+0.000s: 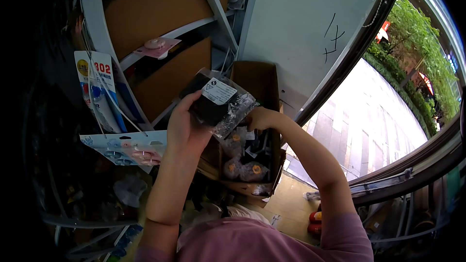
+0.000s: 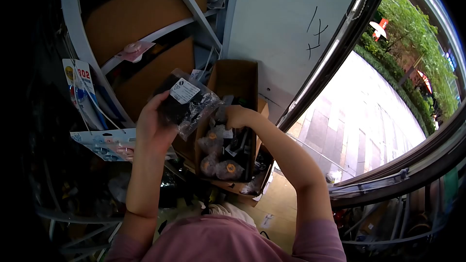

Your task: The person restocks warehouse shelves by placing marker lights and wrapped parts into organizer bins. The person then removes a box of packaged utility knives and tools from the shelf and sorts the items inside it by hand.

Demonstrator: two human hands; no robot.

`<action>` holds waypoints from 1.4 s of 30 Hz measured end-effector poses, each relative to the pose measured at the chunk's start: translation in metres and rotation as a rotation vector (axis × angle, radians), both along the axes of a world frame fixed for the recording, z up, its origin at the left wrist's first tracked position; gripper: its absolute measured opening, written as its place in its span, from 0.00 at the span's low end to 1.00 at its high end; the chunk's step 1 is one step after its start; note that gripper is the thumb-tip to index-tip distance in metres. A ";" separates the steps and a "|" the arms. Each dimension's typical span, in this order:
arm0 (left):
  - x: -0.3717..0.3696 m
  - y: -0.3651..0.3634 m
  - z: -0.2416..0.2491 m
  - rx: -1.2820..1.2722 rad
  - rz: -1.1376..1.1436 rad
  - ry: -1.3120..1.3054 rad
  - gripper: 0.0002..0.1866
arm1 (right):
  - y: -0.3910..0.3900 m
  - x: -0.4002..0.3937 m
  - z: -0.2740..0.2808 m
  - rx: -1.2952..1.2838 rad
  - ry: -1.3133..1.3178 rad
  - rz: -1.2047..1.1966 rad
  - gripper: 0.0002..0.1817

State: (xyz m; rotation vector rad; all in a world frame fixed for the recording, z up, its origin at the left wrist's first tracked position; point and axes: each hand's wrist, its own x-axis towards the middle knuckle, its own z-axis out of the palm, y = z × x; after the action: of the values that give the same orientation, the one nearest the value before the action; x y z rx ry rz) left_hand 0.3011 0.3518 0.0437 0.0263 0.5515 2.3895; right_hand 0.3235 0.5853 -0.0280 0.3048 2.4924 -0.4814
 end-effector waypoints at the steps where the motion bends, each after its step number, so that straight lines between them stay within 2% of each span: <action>1: 0.000 0.001 0.000 -0.007 -0.011 -0.019 0.15 | 0.002 0.005 0.002 0.004 -0.001 0.002 0.28; 3: -0.001 0.003 -0.003 -0.007 -0.017 -0.036 0.15 | 0.014 0.025 0.008 0.057 0.546 -0.093 0.23; 5: -0.002 0.007 -0.009 -0.014 -0.060 -0.030 0.15 | 0.005 0.056 0.049 0.081 0.871 -0.140 0.16; 6: 0.000 0.011 -0.008 -0.018 -0.060 -0.043 0.15 | 0.007 0.067 0.058 0.094 0.877 -0.139 0.16; 8: 0.006 0.020 -0.011 0.007 -0.072 -0.032 0.15 | 0.009 0.087 0.073 -0.593 1.070 -0.457 0.10; 11: 0.019 0.034 -0.013 -0.017 -0.096 -0.078 0.16 | 0.002 0.109 0.088 -0.573 1.258 -0.507 0.10; 13: 0.030 0.043 -0.014 -0.028 -0.132 -0.074 0.16 | -0.006 0.117 0.088 -0.646 1.306 -0.533 0.10; 15: 0.036 0.053 -0.020 -0.049 -0.140 -0.063 0.16 | -0.019 0.121 0.087 -0.409 1.545 -0.461 0.10; 16: 0.040 0.056 -0.021 0.002 -0.156 -0.059 0.16 | -0.034 0.126 0.092 -0.196 1.573 -0.432 0.08; 17: 0.044 0.060 -0.020 0.051 -0.172 -0.054 0.17 | -0.044 0.126 0.092 0.143 1.680 -0.201 0.10; 19: 0.052 0.061 -0.011 0.104 -0.187 -0.036 0.21 | -0.052 0.126 0.090 0.558 1.676 0.281 0.12; 21: 0.053 0.061 -0.009 0.189 -0.260 0.046 0.24 | -0.068 0.130 0.085 0.508 1.565 0.341 0.13; 22: 0.051 0.063 -0.013 0.208 -0.249 0.062 0.16 | -0.069 0.132 0.077 0.422 1.518 0.349 0.13; 23: 0.051 0.064 -0.016 0.209 -0.247 0.062 0.16 | -0.067 0.133 0.071 0.422 1.518 0.351 0.13; 25: 0.054 0.064 -0.022 -0.094 -0.180 0.312 0.10 | -0.062 0.132 0.062 0.163 1.535 0.396 0.14; 26: 0.052 0.061 -0.026 -0.113 -0.213 0.299 0.18 | -0.055 0.135 0.060 0.143 1.474 0.464 0.16; 27: 0.053 0.060 -0.025 -0.115 -0.209 0.295 0.18 | -0.055 0.139 0.059 0.138 1.472 0.467 0.16; 29: 0.055 0.057 -0.018 -0.059 -0.197 0.185 0.20 | -0.058 0.150 0.055 -0.114 1.637 0.248 0.23; 30: 0.057 0.056 -0.017 -0.087 -0.157 0.197 0.22 | -0.059 0.152 0.051 -0.217 1.686 0.063 0.23; 31: 0.057 0.056 -0.017 -0.086 -0.154 0.196 0.22 | -0.067 0.153 0.046 -0.415 1.676 -0.257 0.20; 33: 0.058 0.055 -0.019 -0.111 -0.108 0.256 0.24 | -0.074 0.154 0.050 -0.616 1.497 -0.429 0.20; 36: 0.059 0.057 -0.024 -0.107 -0.137 0.314 0.26 | -0.063 0.149 0.033 -0.552 1.382 -0.369 0.20; 40: 0.061 0.059 -0.022 -0.098 -0.137 0.472 0.25 | -0.056 0.143 0.029 -0.569 1.402 -0.312 0.21; 42: 0.060 0.062 -0.023 -0.121 -0.150 0.479 0.26 | -0.058 0.141 0.028 -0.457 1.453 -0.336 0.19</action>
State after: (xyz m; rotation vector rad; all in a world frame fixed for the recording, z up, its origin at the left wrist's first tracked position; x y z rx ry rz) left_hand 0.3610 0.4134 0.0211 0.5776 0.8803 2.1983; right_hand 0.4641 0.5275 0.0005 0.1968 3.4896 -1.9180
